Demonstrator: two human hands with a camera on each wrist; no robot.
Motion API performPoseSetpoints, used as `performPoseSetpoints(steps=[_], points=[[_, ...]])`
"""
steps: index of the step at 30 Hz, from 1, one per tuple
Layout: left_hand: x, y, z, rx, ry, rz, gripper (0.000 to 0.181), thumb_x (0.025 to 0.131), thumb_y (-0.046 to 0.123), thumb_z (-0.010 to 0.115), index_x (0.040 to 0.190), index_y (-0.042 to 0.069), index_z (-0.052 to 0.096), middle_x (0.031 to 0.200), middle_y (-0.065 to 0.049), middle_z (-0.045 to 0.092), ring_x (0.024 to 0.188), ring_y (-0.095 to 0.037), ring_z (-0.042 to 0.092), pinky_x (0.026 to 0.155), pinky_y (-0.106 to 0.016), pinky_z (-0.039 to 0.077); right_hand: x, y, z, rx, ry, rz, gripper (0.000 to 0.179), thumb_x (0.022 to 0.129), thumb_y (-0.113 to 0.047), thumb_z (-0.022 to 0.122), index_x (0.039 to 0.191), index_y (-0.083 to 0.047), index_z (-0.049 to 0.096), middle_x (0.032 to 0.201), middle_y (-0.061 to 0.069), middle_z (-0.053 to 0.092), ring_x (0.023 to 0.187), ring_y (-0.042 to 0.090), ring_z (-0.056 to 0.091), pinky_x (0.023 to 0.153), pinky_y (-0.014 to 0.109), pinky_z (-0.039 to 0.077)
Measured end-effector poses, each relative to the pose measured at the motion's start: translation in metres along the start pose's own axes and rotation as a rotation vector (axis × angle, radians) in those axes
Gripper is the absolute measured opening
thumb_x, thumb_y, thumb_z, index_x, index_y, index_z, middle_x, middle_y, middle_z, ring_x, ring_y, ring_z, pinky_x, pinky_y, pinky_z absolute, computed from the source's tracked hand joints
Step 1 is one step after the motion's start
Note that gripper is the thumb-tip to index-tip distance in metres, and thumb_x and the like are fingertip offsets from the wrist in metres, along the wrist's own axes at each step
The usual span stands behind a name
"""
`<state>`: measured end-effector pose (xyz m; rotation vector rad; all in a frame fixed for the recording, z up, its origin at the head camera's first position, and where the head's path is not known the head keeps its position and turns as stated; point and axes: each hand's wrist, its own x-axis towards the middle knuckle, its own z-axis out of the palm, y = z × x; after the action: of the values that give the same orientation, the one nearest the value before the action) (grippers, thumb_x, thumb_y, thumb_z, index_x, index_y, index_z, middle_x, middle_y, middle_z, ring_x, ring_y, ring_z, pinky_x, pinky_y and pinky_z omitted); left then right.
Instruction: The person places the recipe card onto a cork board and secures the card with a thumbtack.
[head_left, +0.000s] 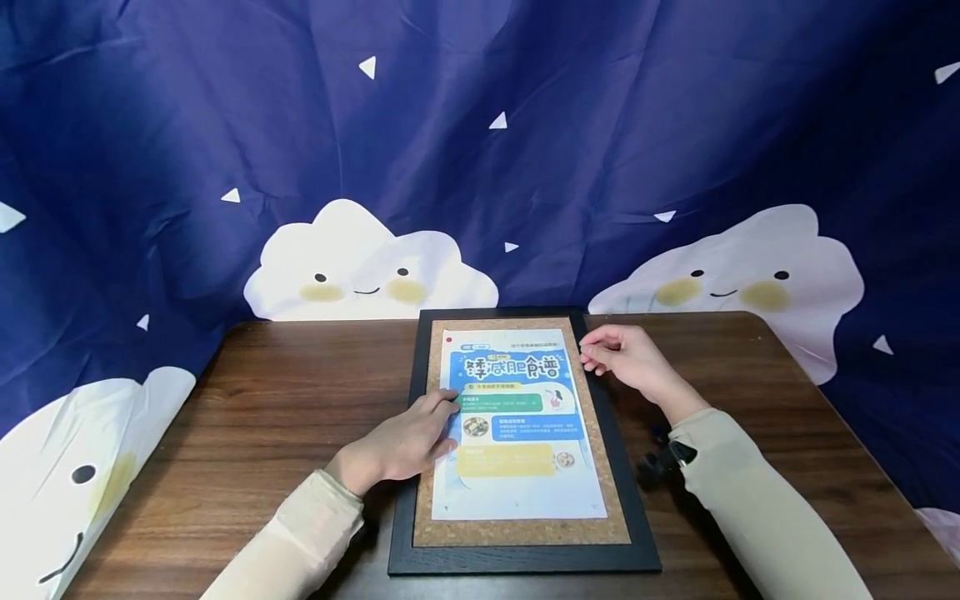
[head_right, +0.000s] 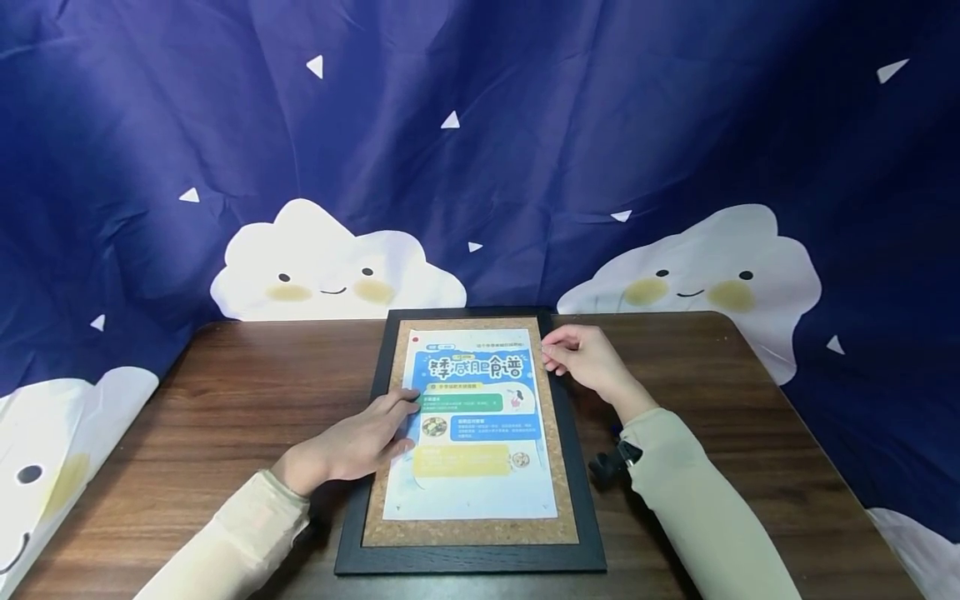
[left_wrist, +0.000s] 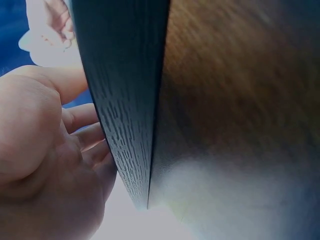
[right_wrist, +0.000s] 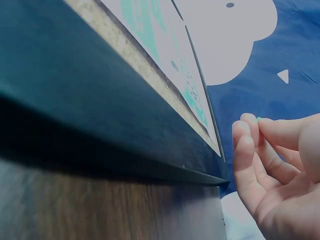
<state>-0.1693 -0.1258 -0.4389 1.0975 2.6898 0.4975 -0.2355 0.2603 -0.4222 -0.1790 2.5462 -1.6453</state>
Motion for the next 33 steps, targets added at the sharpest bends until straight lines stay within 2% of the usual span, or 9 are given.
performPoseSetpoints(steps=[2,5,9,12,18,21,27,33], points=[[0.002,-0.007,0.007,0.004,0.023,0.031,0.056,0.114,0.028,0.055,0.156,-0.008,0.043,0.169,-0.022,0.033,0.157,-0.037,0.036,0.119,-0.048,0.047,0.005,0.0,0.002,0.014,-0.005,0.01,0.026,0.108,0.001,0.062,0.127,0.018,0.064,0.108,0.029,0.076,0.082,0.011,0.074,0.073,0.025,0.062],[0.002,-0.009,0.008,0.0,0.03,0.038,0.057,0.115,0.03,0.054,0.156,-0.007,0.043,0.169,-0.022,0.033,0.158,-0.037,0.035,0.119,-0.048,0.046,0.012,-0.001,0.006,0.034,-0.007,0.036,0.026,0.107,0.001,0.062,0.127,0.018,0.064,0.107,0.027,0.076,0.082,0.012,0.074,0.074,0.025,0.063],[0.0,0.005,-0.004,-0.011,-0.009,-0.01,0.055,0.113,0.021,0.059,0.157,-0.009,0.044,0.17,-0.023,0.033,0.159,-0.039,0.035,0.121,-0.052,0.044,0.021,-0.001,0.01,0.058,-0.014,0.06,0.026,0.108,0.0,0.062,0.127,0.018,0.063,0.104,0.025,0.077,0.081,0.013,0.074,0.074,0.025,0.063],[0.0,0.004,-0.003,-0.004,-0.014,-0.012,0.055,0.112,0.02,0.06,0.156,-0.01,0.044,0.169,-0.025,0.034,0.158,-0.039,0.035,0.121,-0.052,0.044,0.027,0.001,0.013,0.077,-0.022,0.064,0.027,0.108,0.0,0.062,0.127,0.019,0.062,0.103,0.026,0.077,0.08,0.014,0.074,0.074,0.026,0.063],[0.007,-0.022,0.021,0.009,0.036,0.046,0.058,0.115,0.034,0.053,0.156,-0.006,0.044,0.168,-0.021,0.034,0.157,-0.038,0.036,0.119,-0.051,0.046,0.038,0.003,0.017,0.099,-0.034,0.09,0.027,0.109,0.0,0.06,0.129,0.018,0.061,0.102,0.023,0.076,0.077,0.014,0.073,0.071,0.026,0.063],[0.008,-0.025,0.024,-0.005,0.035,0.044,0.059,0.115,0.034,0.053,0.158,-0.005,0.043,0.17,-0.02,0.032,0.159,-0.038,0.034,0.12,-0.051,0.044,0.043,0.005,0.019,0.106,-0.03,0.098,0.026,0.109,0.001,0.059,0.128,0.018,0.061,0.1,0.02,0.077,0.076,0.014,0.073,0.07,0.026,0.063],[0.005,-0.019,0.018,-0.015,0.026,0.049,0.059,0.116,0.034,0.051,0.158,-0.006,0.042,0.17,-0.021,0.031,0.159,-0.038,0.033,0.121,-0.049,0.044,0.051,0.009,0.022,0.132,-0.033,0.111,0.026,0.108,0.004,0.058,0.128,0.02,0.06,0.099,0.022,0.077,0.073,0.013,0.072,0.07,0.026,0.064],[-0.001,0.003,-0.001,-0.016,-0.016,-0.016,0.056,0.113,0.022,0.058,0.158,-0.009,0.042,0.17,-0.024,0.032,0.159,-0.04,0.034,0.123,-0.052,0.042,0.058,0.007,0.024,0.073,-0.034,0.111,0.024,0.108,0.004,0.058,0.127,0.018,0.062,0.102,0.027,0.076,0.072,0.014,0.072,0.068,0.028,0.064]])
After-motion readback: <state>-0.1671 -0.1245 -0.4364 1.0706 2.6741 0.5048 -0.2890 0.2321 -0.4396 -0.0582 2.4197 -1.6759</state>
